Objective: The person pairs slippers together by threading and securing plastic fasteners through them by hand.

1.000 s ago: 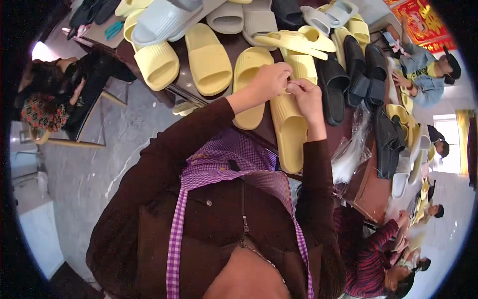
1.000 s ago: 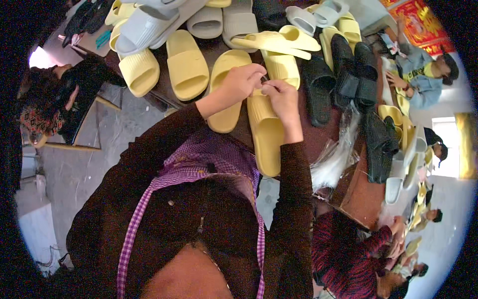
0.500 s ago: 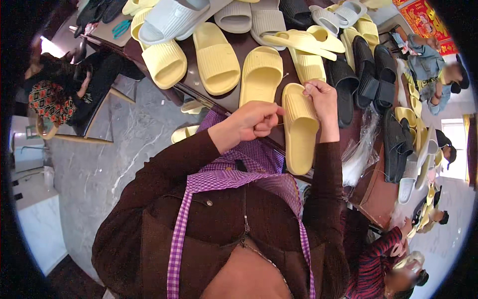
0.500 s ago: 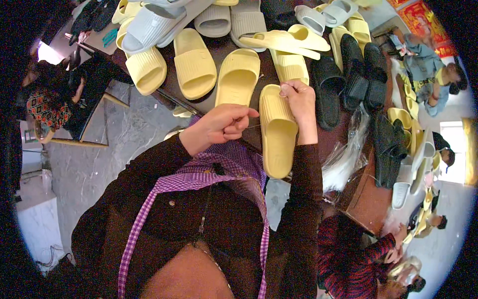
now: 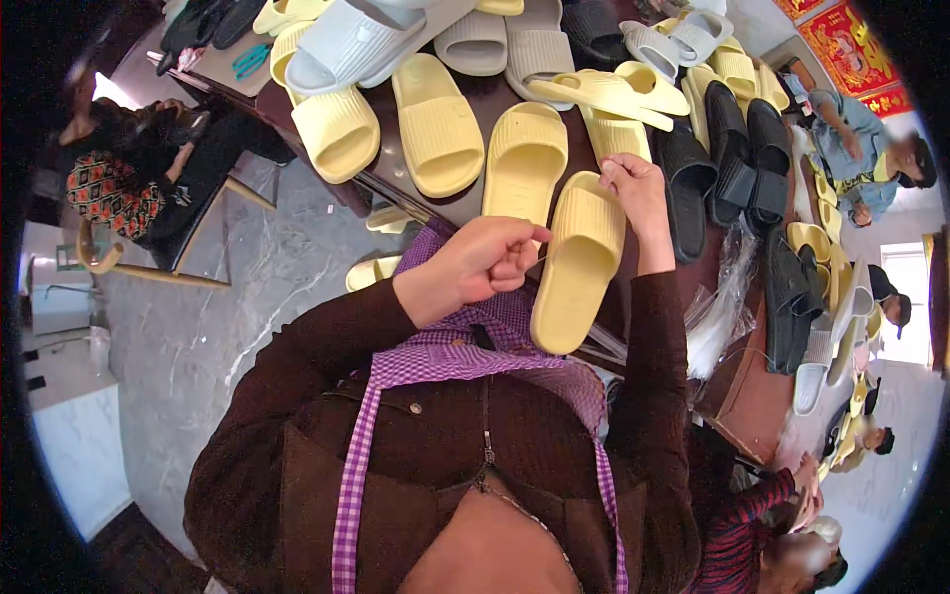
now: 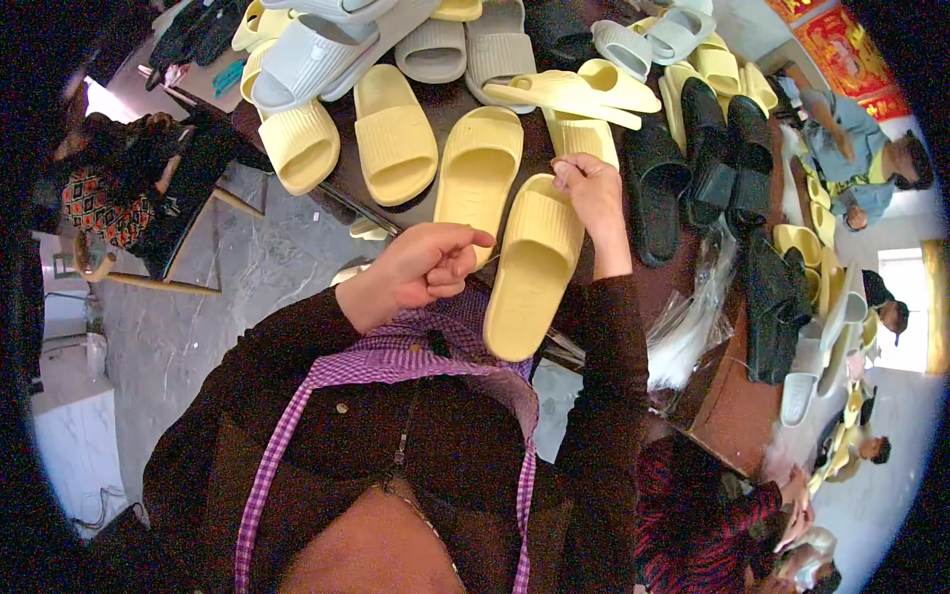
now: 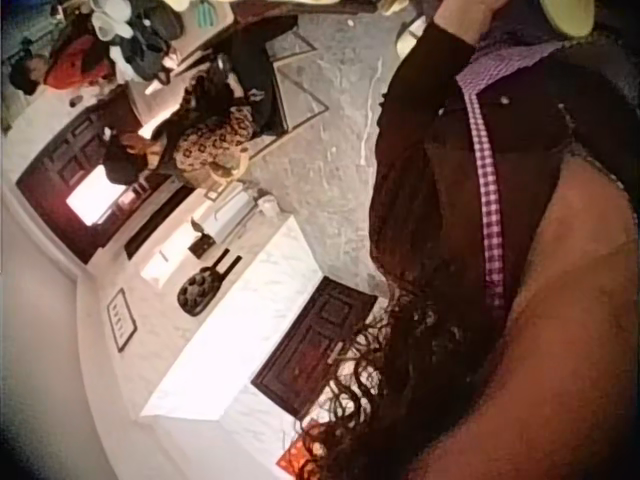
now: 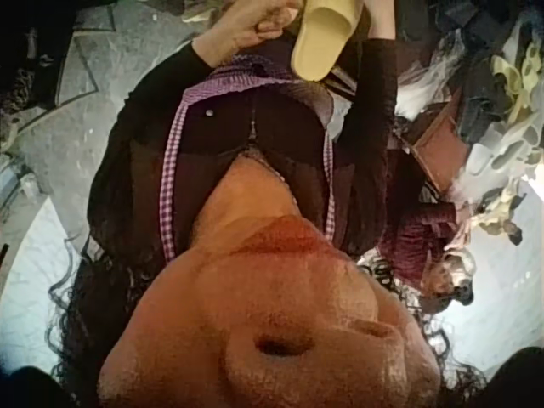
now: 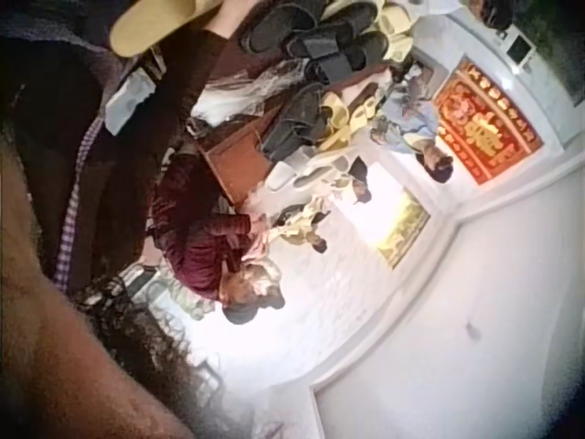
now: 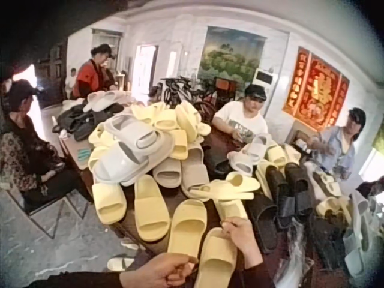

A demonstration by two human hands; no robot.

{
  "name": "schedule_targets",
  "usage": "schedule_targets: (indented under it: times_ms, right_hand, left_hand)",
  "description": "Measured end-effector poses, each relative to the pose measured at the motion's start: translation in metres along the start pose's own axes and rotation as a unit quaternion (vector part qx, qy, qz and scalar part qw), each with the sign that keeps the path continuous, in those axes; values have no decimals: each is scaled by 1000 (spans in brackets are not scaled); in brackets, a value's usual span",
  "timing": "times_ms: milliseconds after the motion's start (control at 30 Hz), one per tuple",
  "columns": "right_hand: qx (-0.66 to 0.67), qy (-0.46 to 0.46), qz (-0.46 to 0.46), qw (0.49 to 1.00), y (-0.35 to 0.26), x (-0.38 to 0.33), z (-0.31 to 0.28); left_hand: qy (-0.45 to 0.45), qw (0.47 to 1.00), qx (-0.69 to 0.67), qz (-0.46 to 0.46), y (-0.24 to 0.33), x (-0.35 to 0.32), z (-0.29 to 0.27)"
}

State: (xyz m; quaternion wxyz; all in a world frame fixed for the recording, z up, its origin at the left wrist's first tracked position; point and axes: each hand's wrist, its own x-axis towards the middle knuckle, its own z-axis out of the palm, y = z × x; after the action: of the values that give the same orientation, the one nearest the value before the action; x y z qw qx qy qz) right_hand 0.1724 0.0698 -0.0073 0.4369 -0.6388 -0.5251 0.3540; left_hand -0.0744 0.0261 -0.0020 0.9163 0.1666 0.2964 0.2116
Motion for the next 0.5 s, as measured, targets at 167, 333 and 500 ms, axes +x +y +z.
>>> schedule_targets:
  times_ms: [167,333,500]
  right_hand:
    - [-9,8,22,1000,-3,9,6]
    - [-24,19,25,999,2,16,3]
    - [-28,9,6,1000,9,24,8]
  left_hand:
    - [-6,999,-30,-39,11,33,-21]
    - [-11,995,-52,-79,16,46,-26]
    - [4,999,-20,-40,24,55,-24]
